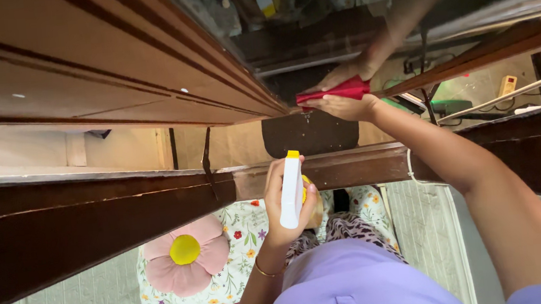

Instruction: The person sprays a glass surface with a yellow spray bottle and wipes it with a red cloth. The person repeatedly sprays and wipes the same glass panel, moving the cloth across the surface to remove residue.

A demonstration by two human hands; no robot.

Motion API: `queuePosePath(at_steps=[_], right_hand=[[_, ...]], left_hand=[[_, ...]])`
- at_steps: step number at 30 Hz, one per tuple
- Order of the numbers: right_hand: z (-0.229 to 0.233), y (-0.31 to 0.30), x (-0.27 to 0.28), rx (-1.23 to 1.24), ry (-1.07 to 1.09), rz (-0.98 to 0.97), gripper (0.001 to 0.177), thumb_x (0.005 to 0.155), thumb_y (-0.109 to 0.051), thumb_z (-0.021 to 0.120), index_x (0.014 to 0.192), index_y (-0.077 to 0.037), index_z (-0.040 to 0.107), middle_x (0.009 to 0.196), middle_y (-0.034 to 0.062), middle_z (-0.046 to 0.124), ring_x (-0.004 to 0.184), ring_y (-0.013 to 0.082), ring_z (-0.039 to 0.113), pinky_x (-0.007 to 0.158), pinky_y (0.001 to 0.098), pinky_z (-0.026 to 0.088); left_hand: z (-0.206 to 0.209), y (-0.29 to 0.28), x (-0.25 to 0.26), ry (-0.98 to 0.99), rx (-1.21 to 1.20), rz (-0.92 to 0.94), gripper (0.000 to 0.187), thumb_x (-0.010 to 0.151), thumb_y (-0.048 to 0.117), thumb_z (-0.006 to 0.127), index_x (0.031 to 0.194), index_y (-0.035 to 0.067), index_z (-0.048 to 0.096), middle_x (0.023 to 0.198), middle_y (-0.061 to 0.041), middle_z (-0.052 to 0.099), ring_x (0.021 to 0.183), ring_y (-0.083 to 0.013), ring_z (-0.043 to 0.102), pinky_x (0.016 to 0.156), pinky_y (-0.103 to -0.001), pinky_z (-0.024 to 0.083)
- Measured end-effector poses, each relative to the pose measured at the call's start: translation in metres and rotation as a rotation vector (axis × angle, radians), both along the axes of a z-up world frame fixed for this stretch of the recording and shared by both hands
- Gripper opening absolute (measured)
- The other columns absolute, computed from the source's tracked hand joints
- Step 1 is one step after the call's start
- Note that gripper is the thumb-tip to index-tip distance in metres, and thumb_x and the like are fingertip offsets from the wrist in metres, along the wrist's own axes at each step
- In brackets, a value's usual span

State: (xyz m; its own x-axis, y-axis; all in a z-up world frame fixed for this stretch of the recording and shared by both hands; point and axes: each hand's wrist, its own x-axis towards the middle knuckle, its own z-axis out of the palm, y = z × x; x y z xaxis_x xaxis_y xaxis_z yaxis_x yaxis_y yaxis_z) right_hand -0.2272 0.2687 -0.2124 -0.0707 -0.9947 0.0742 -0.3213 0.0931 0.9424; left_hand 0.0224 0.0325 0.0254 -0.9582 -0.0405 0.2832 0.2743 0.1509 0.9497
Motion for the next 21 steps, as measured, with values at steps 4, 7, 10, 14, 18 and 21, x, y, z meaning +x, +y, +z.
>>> queuePosePath(at_steps=[4,7,10,14,18,21], right_hand=[[0.014,-0.004,0.008,0.063,-0.189,-0.069,0.057,0.102,-0.024,0.038,0.153,0.000,0.046,0.165,0.0084,0.036,0.153,0.0211,0.026,0.124,0.0459,0.016],[0.051,-0.007,0.023,-0.167,-0.141,-0.022,0.057,0.103,-0.026,0.041,0.157,-0.005,0.044,0.167,0.0025,0.035,0.156,0.0201,0.022,0.127,0.0495,0.008],[0.113,-0.022,0.031,-0.361,-0.144,0.026,0.054,0.107,-0.029,0.045,0.157,-0.008,0.048,0.164,0.0039,0.041,0.157,0.0238,0.022,0.129,0.0533,0.003],[0.207,-0.022,0.038,-0.636,-0.020,0.122,0.052,0.120,-0.034,0.052,0.165,-0.010,0.047,0.171,0.0029,0.035,0.162,0.0296,0.013,0.133,0.0533,0.000],[0.279,0.010,0.043,-0.849,0.036,-0.040,0.068,0.108,-0.057,0.039,0.164,-0.019,0.042,0.171,0.0119,0.028,0.162,0.0365,0.016,0.129,0.0623,0.015],[0.322,0.041,0.041,-1.260,0.078,-0.095,0.076,0.101,-0.066,0.016,0.168,-0.032,0.010,0.174,0.0006,0.002,0.162,0.0309,-0.004,0.129,0.0643,0.003]], left_hand=[[0.002,0.000,0.004,-0.020,0.046,-0.020,0.042,0.088,-0.006,0.067,0.128,-0.003,0.056,0.124,-0.012,0.057,0.086,-0.0116,0.062,0.080,-0.026,0.053],[0.001,0.002,0.005,-0.023,0.049,-0.028,0.042,0.088,-0.006,0.067,0.128,-0.004,0.057,0.124,-0.012,0.056,0.085,-0.0115,0.062,0.079,-0.026,0.053],[0.000,0.007,0.004,0.042,0.002,-0.030,0.043,0.087,-0.006,0.068,0.128,-0.004,0.057,0.123,-0.011,0.057,0.091,-0.0143,0.061,0.084,-0.028,0.052],[0.005,0.011,0.000,0.153,-0.061,-0.042,0.046,0.083,-0.007,0.067,0.129,-0.004,0.057,0.122,-0.011,0.058,0.100,-0.0179,0.060,0.091,-0.030,0.051],[0.008,0.016,-0.001,0.023,0.064,-0.082,0.042,0.088,-0.005,0.067,0.128,-0.004,0.057,0.122,-0.011,0.056,0.085,-0.0120,0.063,0.080,-0.027,0.053],[0.008,0.017,-0.003,-0.003,0.085,-0.076,0.042,0.087,-0.005,0.067,0.129,-0.004,0.057,0.120,-0.011,0.055,0.083,-0.0119,0.064,0.078,-0.026,0.053]])
